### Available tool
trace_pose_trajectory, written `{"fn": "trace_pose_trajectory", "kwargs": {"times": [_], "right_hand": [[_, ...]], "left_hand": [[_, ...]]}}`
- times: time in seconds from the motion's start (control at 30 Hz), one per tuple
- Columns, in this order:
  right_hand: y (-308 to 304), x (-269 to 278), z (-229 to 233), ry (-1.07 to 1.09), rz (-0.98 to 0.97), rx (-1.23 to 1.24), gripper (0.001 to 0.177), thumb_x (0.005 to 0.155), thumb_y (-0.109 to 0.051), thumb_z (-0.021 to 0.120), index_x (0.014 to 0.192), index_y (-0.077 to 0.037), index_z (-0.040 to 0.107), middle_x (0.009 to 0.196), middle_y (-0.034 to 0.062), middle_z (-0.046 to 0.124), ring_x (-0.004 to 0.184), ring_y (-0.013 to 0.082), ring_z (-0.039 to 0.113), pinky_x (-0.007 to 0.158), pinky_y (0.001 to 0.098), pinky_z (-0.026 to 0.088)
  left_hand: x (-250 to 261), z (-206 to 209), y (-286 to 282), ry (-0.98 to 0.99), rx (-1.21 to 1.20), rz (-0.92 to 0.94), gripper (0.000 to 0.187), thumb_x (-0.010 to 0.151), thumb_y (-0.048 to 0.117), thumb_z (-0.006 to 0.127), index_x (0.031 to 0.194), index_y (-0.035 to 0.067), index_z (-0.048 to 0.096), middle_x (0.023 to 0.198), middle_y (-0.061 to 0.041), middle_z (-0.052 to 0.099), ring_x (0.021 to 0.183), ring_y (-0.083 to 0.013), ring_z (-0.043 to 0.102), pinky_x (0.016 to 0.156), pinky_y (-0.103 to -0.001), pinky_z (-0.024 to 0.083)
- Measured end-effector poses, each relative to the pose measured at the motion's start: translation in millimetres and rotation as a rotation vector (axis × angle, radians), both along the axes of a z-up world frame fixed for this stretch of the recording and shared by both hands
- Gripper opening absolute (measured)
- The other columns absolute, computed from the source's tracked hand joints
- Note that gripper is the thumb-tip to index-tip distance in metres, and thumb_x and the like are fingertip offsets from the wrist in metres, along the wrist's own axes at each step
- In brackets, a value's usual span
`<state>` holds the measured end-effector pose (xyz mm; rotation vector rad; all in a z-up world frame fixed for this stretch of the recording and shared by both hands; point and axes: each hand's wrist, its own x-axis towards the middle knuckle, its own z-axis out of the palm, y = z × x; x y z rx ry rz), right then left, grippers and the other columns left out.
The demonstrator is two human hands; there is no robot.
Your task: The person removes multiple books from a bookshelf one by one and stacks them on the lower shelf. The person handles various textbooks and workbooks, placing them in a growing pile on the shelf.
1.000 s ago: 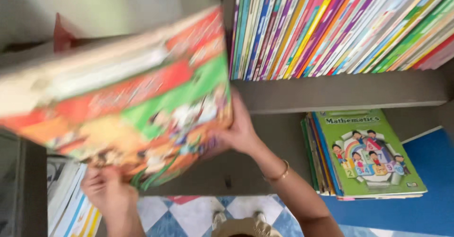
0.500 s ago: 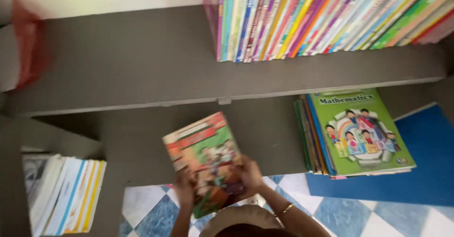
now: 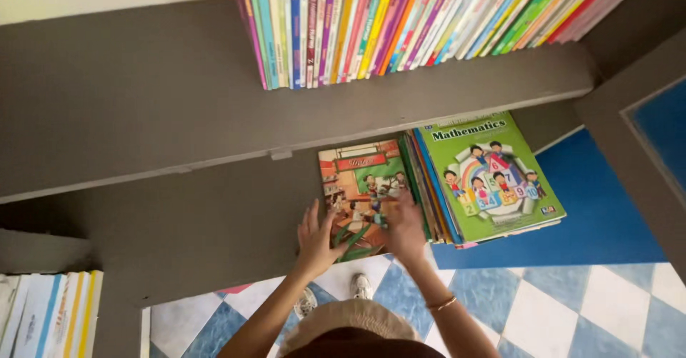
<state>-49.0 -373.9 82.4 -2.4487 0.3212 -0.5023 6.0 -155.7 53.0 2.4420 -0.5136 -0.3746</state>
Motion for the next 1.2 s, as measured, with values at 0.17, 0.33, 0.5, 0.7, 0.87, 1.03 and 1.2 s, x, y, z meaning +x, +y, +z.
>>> {"fn": "trace_pose_trajectory", "kwargs": {"times": [0.17,0.33,0.5,0.7,0.87,1.03,1.2], "right_hand": [[29.9,-30.1,-39.2,0.523,0.252,-0.54,0.099,0.078,-0.062,0.079,0.161,-0.04,0.031,0.174,-0.0009,0.011,0.155,0.0421,0.013,0.12,0.0704,0.016],[11.8,-33.0,-78.3,0.245,0.291,-0.626,0.107,0.064,-0.068,0.082,0.158,-0.042,0.036,0.171,-0.0026,0.022,0.154,0.042,0.018,0.117,0.0681,0.02],[-1.5,-7.6,-48.5,0.605,0.393,-0.395,0.074,0.079,-0.081,0.066,0.143,-0.047,0.051,0.155,-0.0123,0.047,0.144,0.027,0.046,0.125,0.0636,0.012],[41.0,57.7,133.3,-0.437,0.404,-0.067,0.004,0.08,-0.026,0.076,0.084,-0.026,0.076,0.073,-0.0033,0.071,0.07,0.0267,0.067,0.071,0.0391,0.055],[97.5,135.5,265.2,-0.825,0.517,0.092,0.034,0.09,-0.011,0.074,0.124,-0.009,0.072,0.11,0.0103,0.074,0.098,0.033,0.073,0.084,0.0455,0.059],[133.5,177.1,289.6,-0.722,0.454,0.017,0.068,0.092,-0.017,0.074,0.151,-0.001,0.044,0.134,0.0283,0.053,0.114,0.0516,0.063,0.095,0.0605,0.053],[139.9,196.8,276.2,-0.702,0.37,-0.098,0.08,0.09,-0.027,0.077,0.156,-0.001,0.04,0.131,0.0246,0.051,0.113,0.0522,0.061,0.093,0.059,0.053]], "left_hand": [[-26.8,12.9,2.5,0.125,0.338,-0.309,0.108,0.082,0.042,0.083,0.166,0.021,0.018,0.174,-0.017,-0.001,0.159,-0.0429,-0.001,0.116,-0.079,0.007],[-33.4,24.6,11.3,0.074,0.414,-0.374,0.09,0.094,0.033,0.069,0.165,0.019,0.017,0.175,-0.012,-0.002,0.161,-0.0338,-0.001,0.117,-0.078,0.004],[-8.3,72.8,21.5,-0.125,-0.199,-0.385,0.064,0.09,0.022,0.074,0.15,0.028,0.053,0.149,-0.001,0.056,0.135,-0.0288,0.053,0.108,-0.06,0.038],[70.6,264.8,32.5,-0.826,-0.852,-0.347,0.016,0.089,0.009,0.061,0.086,0.017,0.074,0.086,-0.001,0.074,0.072,-0.0219,0.064,0.072,-0.039,0.055],[189.9,318.9,10.1,-0.967,-0.89,-0.003,0.056,0.109,0.017,0.056,0.156,0.001,0.031,0.156,-0.029,0.036,0.145,-0.051,0.037,0.12,-0.058,0.036],[245.5,307.0,10.1,-0.818,-0.928,-0.187,0.056,0.108,0.011,0.049,0.157,-0.005,0.027,0.157,-0.039,0.032,0.141,-0.063,0.032,0.115,-0.07,0.033],[294.8,255.5,15.5,-0.736,-0.933,-0.01,0.052,0.108,0.03,0.05,0.157,0.013,0.042,0.144,-0.027,0.058,0.129,-0.0508,0.056,0.103,-0.058,0.051]]}}
